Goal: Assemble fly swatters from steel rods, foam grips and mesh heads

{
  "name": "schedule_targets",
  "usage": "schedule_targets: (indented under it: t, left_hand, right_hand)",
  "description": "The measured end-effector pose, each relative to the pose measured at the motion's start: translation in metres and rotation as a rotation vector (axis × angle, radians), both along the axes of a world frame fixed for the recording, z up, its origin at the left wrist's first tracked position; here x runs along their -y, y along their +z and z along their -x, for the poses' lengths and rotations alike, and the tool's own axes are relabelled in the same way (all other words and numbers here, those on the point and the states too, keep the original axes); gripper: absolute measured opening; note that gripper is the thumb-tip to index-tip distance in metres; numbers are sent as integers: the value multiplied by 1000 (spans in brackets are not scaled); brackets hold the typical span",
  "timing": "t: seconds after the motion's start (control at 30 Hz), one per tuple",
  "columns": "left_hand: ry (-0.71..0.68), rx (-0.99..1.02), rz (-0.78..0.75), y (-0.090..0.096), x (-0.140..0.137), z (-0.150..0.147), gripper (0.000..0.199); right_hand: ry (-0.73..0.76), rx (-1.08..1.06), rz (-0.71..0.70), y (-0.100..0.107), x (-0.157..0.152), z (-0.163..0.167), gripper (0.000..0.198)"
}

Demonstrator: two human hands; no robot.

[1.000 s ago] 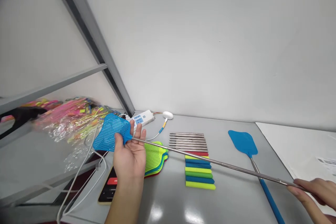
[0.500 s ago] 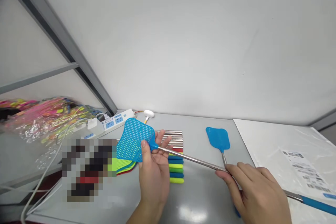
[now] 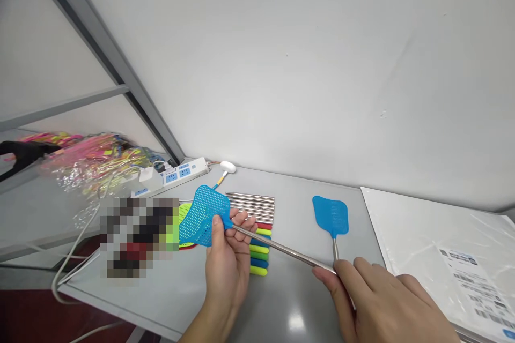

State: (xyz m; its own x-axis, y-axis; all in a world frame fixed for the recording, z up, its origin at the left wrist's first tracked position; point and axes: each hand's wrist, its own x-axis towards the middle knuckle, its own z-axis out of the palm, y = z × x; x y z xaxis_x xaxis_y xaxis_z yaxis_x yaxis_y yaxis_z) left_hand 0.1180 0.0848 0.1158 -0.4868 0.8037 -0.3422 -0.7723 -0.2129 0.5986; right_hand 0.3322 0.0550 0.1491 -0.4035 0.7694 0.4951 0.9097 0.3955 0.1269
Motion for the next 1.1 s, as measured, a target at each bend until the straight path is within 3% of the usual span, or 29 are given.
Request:
schedule_targets:
  t: [0.2, 0.33, 0.43, 0.5, 0.7, 0.8, 0.97, 1.1]
  left_hand:
    - [-41, -92, -40, 12, -2, 36, 33]
    - [-51, -116, -43, 17, -7, 61, 32]
    - [5, -173, -77, 23, -11, 80, 31]
    - [53, -229, -109, 28, -14, 93, 31]
    - [158, -198, -137, 41, -33, 129, 33]
    - [133, -165, -90, 41, -42, 141, 30]
    - [96, -231, -89, 30, -35, 109, 30]
    - [-198, -207, -154, 23, -19, 64, 37]
  right_hand:
    - [-64, -92, 99, -2, 9, 36, 46]
    - [-128, -90, -47, 1, 11, 67, 39]
    - [-13, -87, -160, 0, 4, 87, 23]
    - [75, -69, -117, -5, -3, 91, 20]
    - [14, -34, 22, -30, -9, 47, 29]
    - [32, -27, 76, -42, -3, 20, 29]
    - [109, -147, 233, -55, 7, 30, 22]
    - [86, -306, 464, -49, 11, 57, 24]
